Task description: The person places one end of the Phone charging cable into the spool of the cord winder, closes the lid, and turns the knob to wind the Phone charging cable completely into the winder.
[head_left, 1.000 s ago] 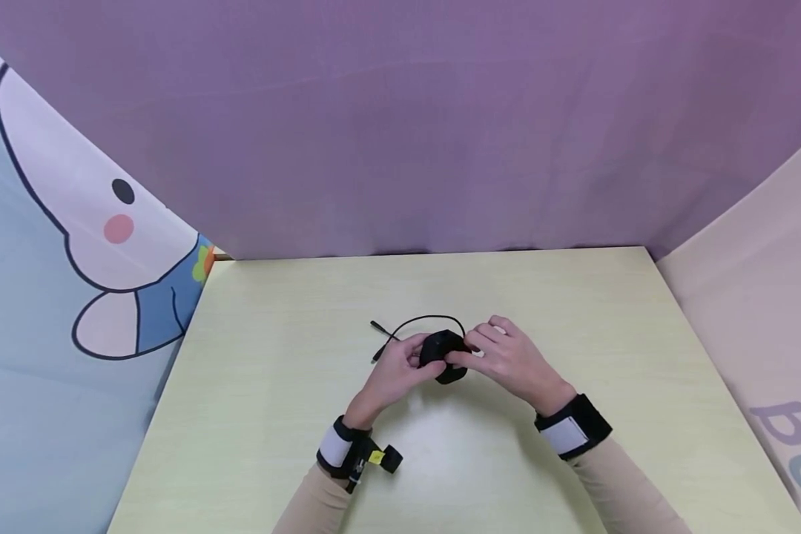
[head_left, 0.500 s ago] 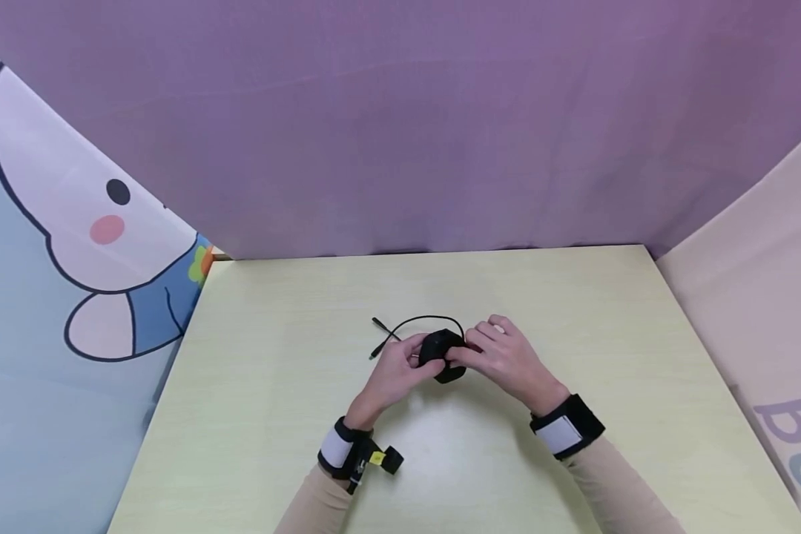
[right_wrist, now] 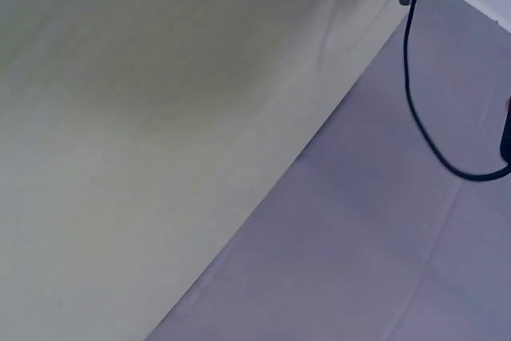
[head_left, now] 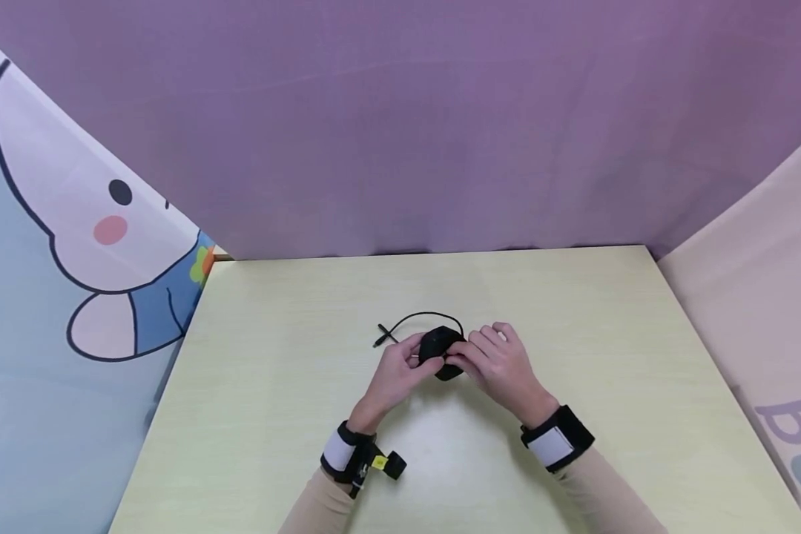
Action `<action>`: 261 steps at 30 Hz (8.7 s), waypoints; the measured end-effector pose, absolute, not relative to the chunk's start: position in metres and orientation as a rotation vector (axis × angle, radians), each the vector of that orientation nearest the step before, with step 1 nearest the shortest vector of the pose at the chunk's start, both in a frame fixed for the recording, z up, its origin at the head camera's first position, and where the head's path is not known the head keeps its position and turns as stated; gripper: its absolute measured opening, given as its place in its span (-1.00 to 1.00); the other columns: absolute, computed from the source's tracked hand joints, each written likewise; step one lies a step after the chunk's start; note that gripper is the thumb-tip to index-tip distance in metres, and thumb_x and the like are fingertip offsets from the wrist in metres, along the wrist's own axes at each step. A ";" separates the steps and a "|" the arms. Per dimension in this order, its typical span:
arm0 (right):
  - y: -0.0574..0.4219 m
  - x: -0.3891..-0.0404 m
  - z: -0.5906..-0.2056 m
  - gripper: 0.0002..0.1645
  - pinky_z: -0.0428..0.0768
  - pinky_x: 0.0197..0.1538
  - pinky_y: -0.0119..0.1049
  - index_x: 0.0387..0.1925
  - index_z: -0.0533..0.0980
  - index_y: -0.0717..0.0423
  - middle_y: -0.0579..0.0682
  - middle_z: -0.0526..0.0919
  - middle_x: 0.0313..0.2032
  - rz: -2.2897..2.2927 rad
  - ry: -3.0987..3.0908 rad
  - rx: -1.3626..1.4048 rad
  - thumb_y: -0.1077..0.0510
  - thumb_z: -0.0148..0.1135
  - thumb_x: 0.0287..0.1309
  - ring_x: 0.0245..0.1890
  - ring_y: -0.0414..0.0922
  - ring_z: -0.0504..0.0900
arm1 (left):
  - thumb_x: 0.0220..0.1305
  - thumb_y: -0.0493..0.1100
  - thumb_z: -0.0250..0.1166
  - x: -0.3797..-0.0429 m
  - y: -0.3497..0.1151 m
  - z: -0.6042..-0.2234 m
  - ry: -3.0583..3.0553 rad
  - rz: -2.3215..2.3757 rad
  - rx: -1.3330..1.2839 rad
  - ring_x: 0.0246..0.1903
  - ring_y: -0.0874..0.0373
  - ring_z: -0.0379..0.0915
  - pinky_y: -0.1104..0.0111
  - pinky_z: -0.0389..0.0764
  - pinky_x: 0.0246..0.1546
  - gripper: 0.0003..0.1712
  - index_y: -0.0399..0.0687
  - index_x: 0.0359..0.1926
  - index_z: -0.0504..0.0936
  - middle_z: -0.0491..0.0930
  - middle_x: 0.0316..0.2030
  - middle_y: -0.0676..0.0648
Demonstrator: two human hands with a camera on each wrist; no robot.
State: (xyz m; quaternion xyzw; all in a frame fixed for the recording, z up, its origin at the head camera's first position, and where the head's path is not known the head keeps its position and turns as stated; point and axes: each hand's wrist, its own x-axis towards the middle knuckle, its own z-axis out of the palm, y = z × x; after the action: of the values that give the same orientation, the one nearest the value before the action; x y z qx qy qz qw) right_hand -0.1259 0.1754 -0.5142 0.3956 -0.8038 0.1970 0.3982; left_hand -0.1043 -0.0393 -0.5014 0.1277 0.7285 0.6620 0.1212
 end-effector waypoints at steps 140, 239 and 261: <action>0.171 -0.117 -0.511 -0.66 0.47 -0.19 -0.13 -0.28 0.74 0.04 -0.08 0.49 -0.50 0.373 -1.954 0.968 -0.07 0.20 0.47 -0.52 -0.10 0.44 | 0.39 -0.27 0.33 -0.099 -0.045 -0.501 2.093 1.923 0.365 0.00 -0.04 0.72 0.48 0.64 -0.09 -0.47 -0.32 0.34 0.51 0.69 0.08 -0.33; 0.128 -0.092 -0.503 -0.72 0.34 -0.15 -0.03 -0.63 0.46 0.06 -0.06 0.45 -0.63 0.965 -2.248 0.386 0.22 0.27 0.17 -0.56 -0.07 0.49 | 0.36 -0.31 0.35 -0.095 -0.034 -0.507 2.090 2.123 0.381 -0.20 0.22 0.72 0.48 0.65 -0.19 -0.46 -0.27 0.33 0.53 0.72 0.01 -0.33; 0.152 -0.099 -0.508 -0.70 0.47 -0.07 0.00 -0.23 0.66 0.10 0.05 0.60 -0.25 0.739 -2.219 0.836 0.03 0.09 0.46 -0.25 0.00 0.59 | 0.37 -0.29 0.35 -0.096 -0.038 -0.514 2.146 2.066 0.351 -0.15 0.16 0.75 0.43 0.69 -0.12 -0.48 -0.27 0.32 0.54 0.72 0.02 -0.30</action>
State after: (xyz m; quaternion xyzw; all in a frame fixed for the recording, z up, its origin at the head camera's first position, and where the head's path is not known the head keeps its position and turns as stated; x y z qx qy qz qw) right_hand -0.0988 0.1516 -0.5084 0.3186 -0.8456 0.2815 0.3229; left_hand -0.0961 -0.0383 -0.5138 0.1166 0.7136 0.6871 0.0710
